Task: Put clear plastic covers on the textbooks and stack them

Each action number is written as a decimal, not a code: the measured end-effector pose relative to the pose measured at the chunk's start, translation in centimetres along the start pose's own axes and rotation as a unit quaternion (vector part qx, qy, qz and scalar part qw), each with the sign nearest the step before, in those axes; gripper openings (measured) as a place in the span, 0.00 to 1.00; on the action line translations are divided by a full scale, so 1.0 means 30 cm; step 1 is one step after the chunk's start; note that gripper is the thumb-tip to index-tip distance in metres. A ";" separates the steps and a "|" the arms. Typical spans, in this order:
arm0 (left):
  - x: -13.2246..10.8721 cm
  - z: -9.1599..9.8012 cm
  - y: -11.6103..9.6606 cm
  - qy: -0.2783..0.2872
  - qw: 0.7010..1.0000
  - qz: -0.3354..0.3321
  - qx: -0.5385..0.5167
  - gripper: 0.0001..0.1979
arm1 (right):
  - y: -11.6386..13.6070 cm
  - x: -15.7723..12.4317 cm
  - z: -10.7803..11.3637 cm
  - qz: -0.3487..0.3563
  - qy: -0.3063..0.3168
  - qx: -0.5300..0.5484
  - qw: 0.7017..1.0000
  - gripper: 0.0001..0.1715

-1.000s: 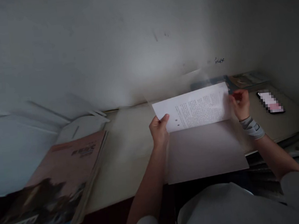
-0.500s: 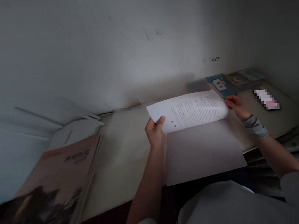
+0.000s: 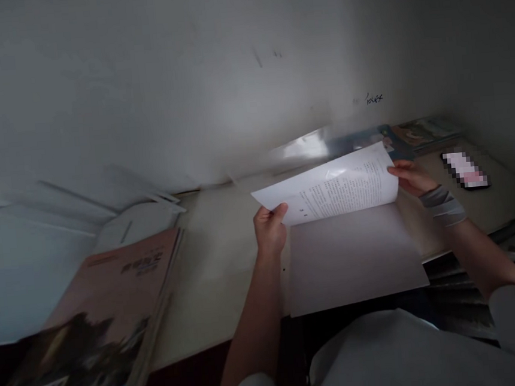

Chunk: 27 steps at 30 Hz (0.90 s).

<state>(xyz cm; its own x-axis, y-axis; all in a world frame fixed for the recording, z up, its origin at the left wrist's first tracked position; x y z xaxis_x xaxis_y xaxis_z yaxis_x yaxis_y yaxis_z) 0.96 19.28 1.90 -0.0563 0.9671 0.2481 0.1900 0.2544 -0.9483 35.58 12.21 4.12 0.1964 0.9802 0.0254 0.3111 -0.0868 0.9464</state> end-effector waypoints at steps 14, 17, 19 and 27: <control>-0.055 -0.254 -0.284 0.087 0.779 -0.460 0.418 0.07 | 0.019 -0.028 -0.108 0.335 -0.094 -0.311 0.885 0.26; -0.077 -0.463 -0.328 0.256 0.655 -0.529 0.474 0.12 | 0.023 -0.044 -0.131 0.350 -0.059 -0.345 0.869 0.24; -0.069 -0.572 -0.334 0.321 0.587 -0.545 0.506 0.13 | 0.025 -0.050 -0.134 0.351 -0.033 -0.356 0.865 0.23; -0.002 -0.704 -0.332 0.415 0.483 -0.542 0.548 0.10 | 0.016 -0.060 -0.095 0.343 -0.022 -0.364 0.866 0.23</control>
<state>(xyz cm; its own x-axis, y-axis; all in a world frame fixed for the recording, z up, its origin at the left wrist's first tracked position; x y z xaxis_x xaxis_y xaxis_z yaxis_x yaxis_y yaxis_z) 19.77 16.81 15.50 0.9587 0.0555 0.2791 -0.1701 0.8981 0.4055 32.72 10.90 5.45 0.1429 0.7338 0.6641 -0.5575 -0.4948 0.6666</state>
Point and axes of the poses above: each hand's wrist, its own x-axis towards the middle knuckle, its own z-axis out of the back of the hand, y = z × x, the point moved 1 cm from there along x, towards the middle knuckle, and after that the axes turned 9 degrees about x, right-handed, at the moved point
